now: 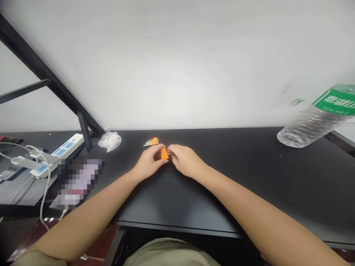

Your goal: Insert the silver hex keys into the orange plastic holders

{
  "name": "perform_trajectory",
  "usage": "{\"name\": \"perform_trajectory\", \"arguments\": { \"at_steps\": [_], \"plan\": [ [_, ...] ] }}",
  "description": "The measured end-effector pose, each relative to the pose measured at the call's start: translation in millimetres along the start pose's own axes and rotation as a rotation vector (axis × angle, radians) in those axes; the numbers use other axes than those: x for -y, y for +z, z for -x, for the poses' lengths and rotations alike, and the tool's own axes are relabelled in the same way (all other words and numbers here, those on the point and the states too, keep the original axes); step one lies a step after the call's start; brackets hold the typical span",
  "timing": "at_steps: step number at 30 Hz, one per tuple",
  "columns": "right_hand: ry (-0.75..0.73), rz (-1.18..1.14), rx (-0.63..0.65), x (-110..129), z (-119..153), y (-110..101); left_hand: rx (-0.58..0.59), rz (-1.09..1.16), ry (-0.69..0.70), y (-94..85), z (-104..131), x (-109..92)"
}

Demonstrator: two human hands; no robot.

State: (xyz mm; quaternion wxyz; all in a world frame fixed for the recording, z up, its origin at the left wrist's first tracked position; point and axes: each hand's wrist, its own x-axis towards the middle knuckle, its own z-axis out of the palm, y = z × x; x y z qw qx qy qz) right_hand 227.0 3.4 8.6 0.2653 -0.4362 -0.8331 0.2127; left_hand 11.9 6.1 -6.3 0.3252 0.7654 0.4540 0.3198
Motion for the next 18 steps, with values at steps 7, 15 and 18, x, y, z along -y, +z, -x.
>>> {"name": "perform_trajectory", "arguments": {
  "at_steps": [7,15,18],
  "plan": [
    [0.182,0.146,0.098,-48.7,-0.9,-44.0,-0.031,-0.011,-0.024,-2.3,0.2,8.7],
    [0.122,0.259,0.379,-37.5,7.5,-36.7,-0.029,-0.026,0.0,-4.7,0.5,11.0],
    [0.081,0.271,0.344,-21.7,11.2,-23.2,-0.016,-0.014,0.018,-5.8,1.8,8.1]
  ]
}}
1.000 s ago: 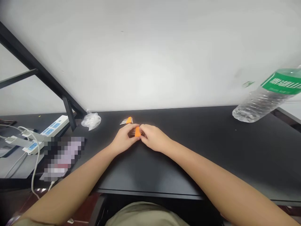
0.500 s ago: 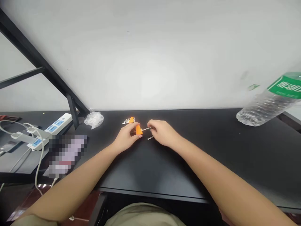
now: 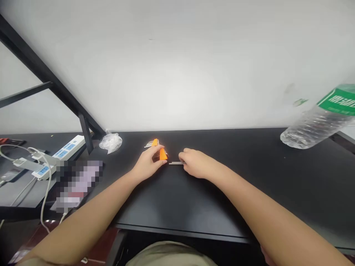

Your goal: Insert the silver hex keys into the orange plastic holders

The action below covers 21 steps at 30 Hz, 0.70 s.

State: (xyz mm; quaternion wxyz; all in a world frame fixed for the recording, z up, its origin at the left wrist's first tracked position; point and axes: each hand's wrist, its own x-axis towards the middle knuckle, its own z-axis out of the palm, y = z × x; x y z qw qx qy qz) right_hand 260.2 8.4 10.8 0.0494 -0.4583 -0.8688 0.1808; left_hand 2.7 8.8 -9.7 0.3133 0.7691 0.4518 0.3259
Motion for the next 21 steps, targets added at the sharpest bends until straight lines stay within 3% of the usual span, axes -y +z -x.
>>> {"name": "perform_trajectory", "arguments": {
  "at_steps": [7,13,17,21],
  "plan": [
    [-0.08,-0.225,-0.293,26.5,-7.8,8.1,0.068,-0.003,0.076,1.0,4.1,-14.4],
    [-0.034,-0.347,-0.377,33.8,-14.8,16.0,0.066,-0.035,0.083,1.2,3.0,-14.1],
    [0.072,-0.26,-0.343,18.2,-12.1,7.7,0.048,-0.091,0.025,-0.8,0.3,-4.4],
    [0.128,-0.147,-0.159,0.4,-7.0,-1.9,0.021,-0.107,-0.009,-4.5,-0.8,-0.8]
  ]
}}
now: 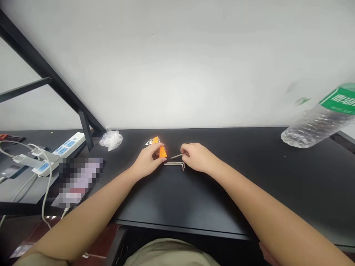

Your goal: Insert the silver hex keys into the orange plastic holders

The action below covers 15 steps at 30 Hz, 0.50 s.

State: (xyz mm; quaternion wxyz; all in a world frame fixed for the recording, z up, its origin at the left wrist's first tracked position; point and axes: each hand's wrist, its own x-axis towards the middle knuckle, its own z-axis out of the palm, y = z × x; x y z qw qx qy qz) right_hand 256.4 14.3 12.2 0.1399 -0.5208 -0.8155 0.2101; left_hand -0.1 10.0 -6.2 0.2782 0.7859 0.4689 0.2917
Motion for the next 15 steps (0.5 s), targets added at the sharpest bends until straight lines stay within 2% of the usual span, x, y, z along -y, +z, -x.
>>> {"name": "perform_trajectory", "arguments": {
  "at_steps": [3,6,12,15],
  "plan": [
    [-0.024,0.077,0.102,-0.6,3.4,0.6,-0.005,0.005,-0.011,-2.0,0.2,-1.0],
    [-0.035,0.126,0.128,9.2,8.1,8.2,-0.001,0.02,-0.01,-2.0,0.3,-1.3],
    [-0.095,0.153,0.116,20.9,11.9,16.0,0.015,0.022,0.006,-0.5,1.4,-3.1],
    [-0.121,0.082,0.012,21.3,9.9,13.0,0.035,0.028,0.04,-0.3,3.4,-8.3]
  ]
}}
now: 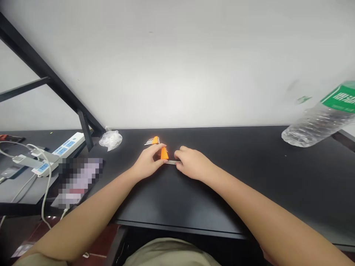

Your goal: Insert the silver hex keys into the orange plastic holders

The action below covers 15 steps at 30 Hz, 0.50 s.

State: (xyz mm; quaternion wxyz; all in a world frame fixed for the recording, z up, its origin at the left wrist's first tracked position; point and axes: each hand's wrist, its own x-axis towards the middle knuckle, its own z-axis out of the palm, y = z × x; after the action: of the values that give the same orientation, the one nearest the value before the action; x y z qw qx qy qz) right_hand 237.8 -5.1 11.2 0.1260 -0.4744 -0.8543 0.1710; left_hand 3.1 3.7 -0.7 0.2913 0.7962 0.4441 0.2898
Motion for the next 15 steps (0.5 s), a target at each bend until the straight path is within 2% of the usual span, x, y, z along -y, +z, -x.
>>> {"name": "perform_trajectory", "arguments": {
  "at_steps": [4,9,13,15],
  "plan": [
    [-0.036,-0.182,-0.174,7.5,-3.8,-1.4,0.039,-0.002,0.084,0.9,1.8,-8.2],
    [-0.038,-0.271,-0.212,15.9,-5.0,4.6,0.051,-0.018,0.109,2.3,1.1,-9.8],
    [0.044,-0.197,-0.243,5.5,-6.5,2.3,0.015,-0.072,0.039,1.9,-0.3,-1.0],
    [0.088,-0.146,-0.209,-3.6,-6.7,-2.2,-0.014,-0.093,0.013,0.6,-0.9,4.3]
  ]
}}
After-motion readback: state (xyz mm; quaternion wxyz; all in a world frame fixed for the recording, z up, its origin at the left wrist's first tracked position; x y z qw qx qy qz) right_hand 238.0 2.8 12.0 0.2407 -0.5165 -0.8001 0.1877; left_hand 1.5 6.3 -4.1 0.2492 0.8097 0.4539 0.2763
